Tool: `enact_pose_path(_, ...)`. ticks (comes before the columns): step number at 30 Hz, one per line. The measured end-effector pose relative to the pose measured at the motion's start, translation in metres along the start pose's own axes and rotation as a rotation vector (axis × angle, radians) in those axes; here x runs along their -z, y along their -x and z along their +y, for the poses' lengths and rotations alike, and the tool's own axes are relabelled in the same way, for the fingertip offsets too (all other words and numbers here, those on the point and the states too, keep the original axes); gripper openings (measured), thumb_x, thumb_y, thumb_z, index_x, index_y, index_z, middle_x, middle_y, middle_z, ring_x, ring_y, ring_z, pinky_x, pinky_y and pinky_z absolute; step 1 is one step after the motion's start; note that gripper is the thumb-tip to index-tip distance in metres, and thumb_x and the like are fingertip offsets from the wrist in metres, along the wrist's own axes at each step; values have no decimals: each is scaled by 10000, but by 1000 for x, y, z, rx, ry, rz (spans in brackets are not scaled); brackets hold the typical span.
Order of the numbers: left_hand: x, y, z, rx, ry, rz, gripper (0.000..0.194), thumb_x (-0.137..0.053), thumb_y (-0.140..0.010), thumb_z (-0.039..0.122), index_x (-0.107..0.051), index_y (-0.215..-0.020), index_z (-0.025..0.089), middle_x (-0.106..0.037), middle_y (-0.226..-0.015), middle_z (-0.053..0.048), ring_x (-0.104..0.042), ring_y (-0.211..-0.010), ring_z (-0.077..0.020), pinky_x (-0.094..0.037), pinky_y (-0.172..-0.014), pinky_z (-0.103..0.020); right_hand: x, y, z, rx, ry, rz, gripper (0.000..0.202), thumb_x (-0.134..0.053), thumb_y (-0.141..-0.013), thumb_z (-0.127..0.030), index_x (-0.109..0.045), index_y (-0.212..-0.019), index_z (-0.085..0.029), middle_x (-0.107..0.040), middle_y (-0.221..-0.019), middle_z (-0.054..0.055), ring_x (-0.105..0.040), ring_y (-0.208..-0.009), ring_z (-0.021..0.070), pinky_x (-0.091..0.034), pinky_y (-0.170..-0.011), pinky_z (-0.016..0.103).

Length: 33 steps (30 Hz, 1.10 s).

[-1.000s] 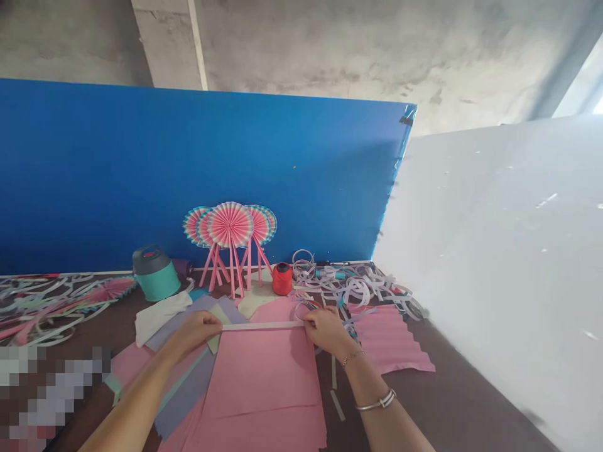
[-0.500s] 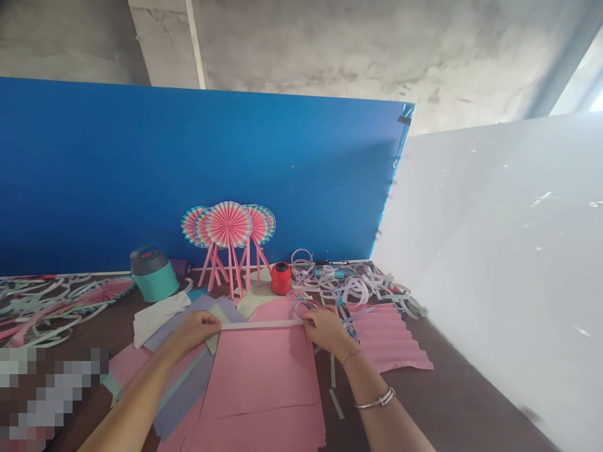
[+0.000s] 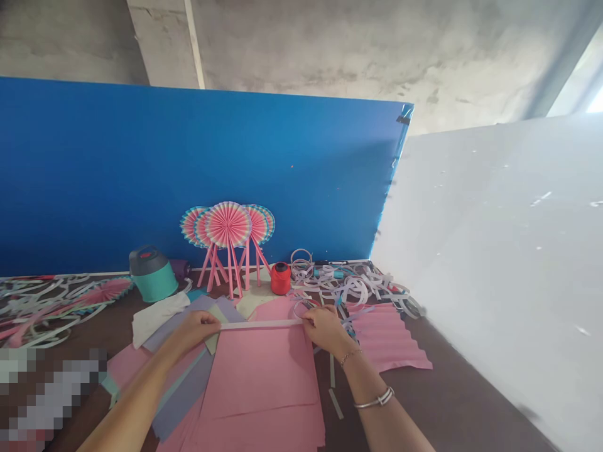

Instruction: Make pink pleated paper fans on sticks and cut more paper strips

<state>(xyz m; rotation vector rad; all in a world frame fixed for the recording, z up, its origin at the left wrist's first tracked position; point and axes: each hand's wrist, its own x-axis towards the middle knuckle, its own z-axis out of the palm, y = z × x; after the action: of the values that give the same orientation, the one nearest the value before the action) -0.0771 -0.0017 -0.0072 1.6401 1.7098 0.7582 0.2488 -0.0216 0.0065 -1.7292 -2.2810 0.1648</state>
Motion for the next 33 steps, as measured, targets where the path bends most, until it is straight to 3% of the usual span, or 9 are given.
enact_pose_path(8,0,-5,0,-13,11,8,199,-574,-587,340,-669,-606,166,-624,-603,-20,-575,-640,-202,-378,-550,-263,1,0,0,-4,-8,40,300,-400,-796,-133,-648,-642,-205,-686,-713,16,-604,-730,166,-315,-808,305)
enact_pose_path(16,1,-4,2,-37,26,27,211,-567,-595,359,-663,-605,171,-607,-579,-11,-564,-626,-196,-372,-537,-261,5,0,-2,-24,-47,65,320,-395,-821,-147,-707,-813,-221,-726,-824,41,-632,-839,190,-320,-807,300)
enact_pose_path(21,3,-1,7,-65,15,48,214,-568,-609,364,-664,-605,172,-634,-631,-26,-573,-650,-207,-400,-581,-283,6,1,-4,-41,-74,118,305,-412,-802,-148,-706,-761,-219,-721,-782,33,-627,-815,187,-316,-832,311)
enact_pose_path(27,7,2,19,-179,-6,140,199,-554,-637,369,-654,-614,198,-662,-738,-33,-577,-756,-220,-418,-709,-311,3,-2,3,-52,-155,173,282,-428,-792,-155,-704,-797,-214,-731,-891,38,-627,-883,190,-326,-856,307)
enact_pose_path(33,6,3,18,-205,-29,185,211,-540,-652,375,-643,-600,199,-660,-740,-32,-562,-726,-210,-411,-685,-311,-1,-3,8,-36,-162,159,333,-386,-825,-170,-707,-900,-214,-716,-996,50,-600,-990,213,-313,-908,354)
